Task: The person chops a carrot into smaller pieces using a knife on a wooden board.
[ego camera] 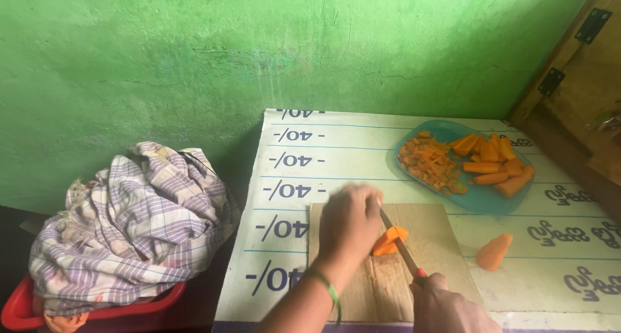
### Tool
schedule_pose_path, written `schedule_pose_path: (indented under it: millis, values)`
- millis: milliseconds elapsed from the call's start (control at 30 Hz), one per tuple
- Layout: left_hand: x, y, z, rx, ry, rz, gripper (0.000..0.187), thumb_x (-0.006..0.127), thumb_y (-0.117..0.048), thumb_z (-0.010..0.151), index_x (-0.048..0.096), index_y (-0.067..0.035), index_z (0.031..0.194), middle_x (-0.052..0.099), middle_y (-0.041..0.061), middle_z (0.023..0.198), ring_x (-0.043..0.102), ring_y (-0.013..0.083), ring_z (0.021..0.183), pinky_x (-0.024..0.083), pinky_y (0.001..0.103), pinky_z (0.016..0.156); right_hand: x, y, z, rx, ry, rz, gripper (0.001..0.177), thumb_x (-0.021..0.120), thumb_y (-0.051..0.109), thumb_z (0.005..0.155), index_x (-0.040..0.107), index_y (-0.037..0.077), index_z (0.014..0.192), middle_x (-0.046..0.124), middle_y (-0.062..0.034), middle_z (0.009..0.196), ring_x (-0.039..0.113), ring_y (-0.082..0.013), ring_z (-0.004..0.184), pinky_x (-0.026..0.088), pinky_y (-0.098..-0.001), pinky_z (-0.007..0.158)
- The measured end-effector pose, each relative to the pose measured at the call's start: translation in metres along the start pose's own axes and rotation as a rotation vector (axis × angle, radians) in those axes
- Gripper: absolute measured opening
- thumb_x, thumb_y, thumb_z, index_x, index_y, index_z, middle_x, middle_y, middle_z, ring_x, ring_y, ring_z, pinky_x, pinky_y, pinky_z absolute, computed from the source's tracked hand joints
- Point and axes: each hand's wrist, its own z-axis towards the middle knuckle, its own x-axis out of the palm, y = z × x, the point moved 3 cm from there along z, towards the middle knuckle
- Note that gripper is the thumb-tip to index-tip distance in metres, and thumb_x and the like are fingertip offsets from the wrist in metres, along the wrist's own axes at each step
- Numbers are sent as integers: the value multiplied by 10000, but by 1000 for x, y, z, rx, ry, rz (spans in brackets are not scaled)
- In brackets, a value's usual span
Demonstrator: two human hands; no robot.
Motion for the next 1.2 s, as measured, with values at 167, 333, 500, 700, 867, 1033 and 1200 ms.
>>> schedule_pose_path:
  millis: [167,333,500,700,867,1033,1200]
  values:
    - [8,-1,-42,-39,97,-299,277,811,-142,786,747,-39,1035,716,107,996,740,244,757,600,343,722,2,0,-6,53,37,-45,429,417,613,1008,525,206,1083,770,-74,712,797,-296,772,619,-490,700]
    - [17,5,-51,6,-11,-280,232,790,-86,801,783,-36,1027,743,102,940,744,244,774,593,337,730,-2,1,-9,30,63,40,418,448,608,975,512,205,1066,773,-106,736,790,-315,805,613,-511,715]
    - [16,9,-50,113,6,-253,154,804,-87,801,770,-24,938,697,121,871,697,291,769,558,387,677,-19,0,-10,-52,128,-26,424,406,562,1023,500,153,1080,766,-96,718,801,-289,773,638,-472,692]
    - [17,10,-47,93,50,-284,124,773,-81,827,732,-24,928,666,110,863,718,260,754,582,373,679,-77,4,-13,-154,221,-88,406,403,470,1049,577,104,1080,774,-98,823,798,-274,845,623,-440,730]
    - [16,12,-42,142,6,-190,125,804,-95,811,748,-28,900,685,111,854,693,282,745,557,399,675,-76,8,-10,-491,176,-294,319,435,354,1032,609,92,1083,690,-74,1035,782,-236,862,634,-408,703]
    - [18,14,-44,110,32,-184,123,796,-118,818,741,-38,895,689,102,854,704,273,748,557,387,678,-49,6,-12,-315,87,-173,237,461,279,1020,607,103,1084,749,-76,916,759,-248,789,628,-414,674]
    - [17,14,-54,113,14,-205,181,780,-90,845,711,-42,1005,687,111,978,727,286,854,581,389,738,-34,11,-15,-368,13,-248,235,444,294,1008,569,103,1064,704,-112,856,778,-251,711,635,-421,604]
